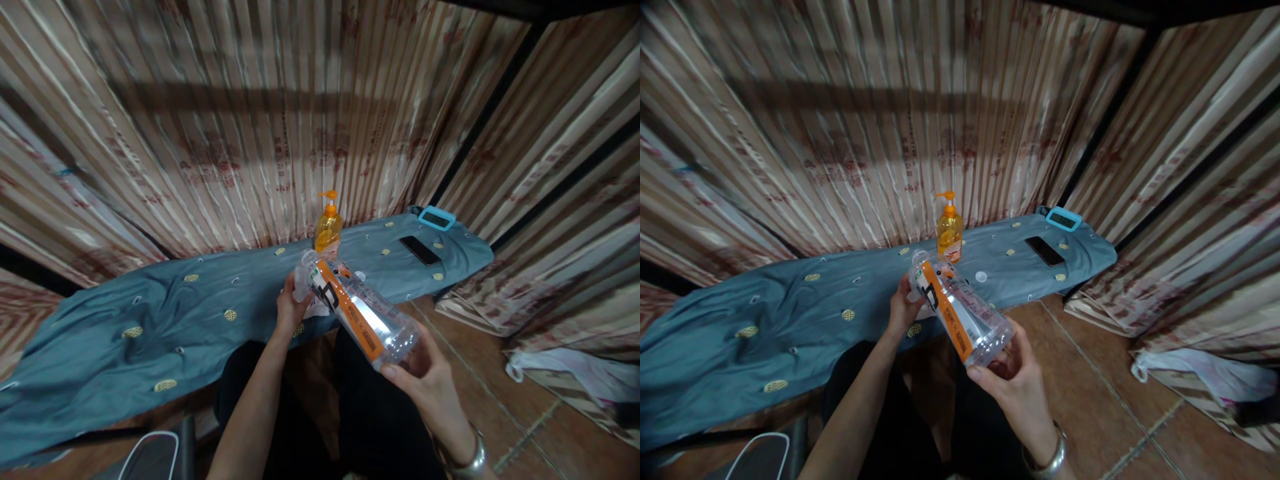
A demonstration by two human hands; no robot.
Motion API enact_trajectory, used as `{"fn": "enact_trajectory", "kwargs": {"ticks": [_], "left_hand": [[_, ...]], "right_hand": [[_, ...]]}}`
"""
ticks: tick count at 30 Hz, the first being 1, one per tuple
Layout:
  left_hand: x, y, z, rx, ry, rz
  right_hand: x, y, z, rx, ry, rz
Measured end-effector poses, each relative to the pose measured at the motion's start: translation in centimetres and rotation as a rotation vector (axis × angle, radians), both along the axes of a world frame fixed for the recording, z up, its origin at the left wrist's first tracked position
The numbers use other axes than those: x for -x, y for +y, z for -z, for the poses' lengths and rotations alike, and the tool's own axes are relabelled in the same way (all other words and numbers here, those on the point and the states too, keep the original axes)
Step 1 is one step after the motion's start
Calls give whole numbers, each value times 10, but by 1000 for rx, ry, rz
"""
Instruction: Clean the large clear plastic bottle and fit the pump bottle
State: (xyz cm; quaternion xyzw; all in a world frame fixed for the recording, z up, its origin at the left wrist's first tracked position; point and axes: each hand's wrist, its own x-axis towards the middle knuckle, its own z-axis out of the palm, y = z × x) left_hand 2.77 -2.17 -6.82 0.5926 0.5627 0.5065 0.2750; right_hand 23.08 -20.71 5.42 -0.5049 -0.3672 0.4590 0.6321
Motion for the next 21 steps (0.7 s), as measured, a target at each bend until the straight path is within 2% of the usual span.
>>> {"fn": "enact_trajectory", "kwargs": {"ticks": [15, 21], "left_hand": [[0, -1, -2, 20, 5, 14], [1, 2, 2, 17, 20, 2]], "right_hand": [[-1, -1, 1, -5, 27, -23], [-1, -2, 4, -10, 36, -28]]}}
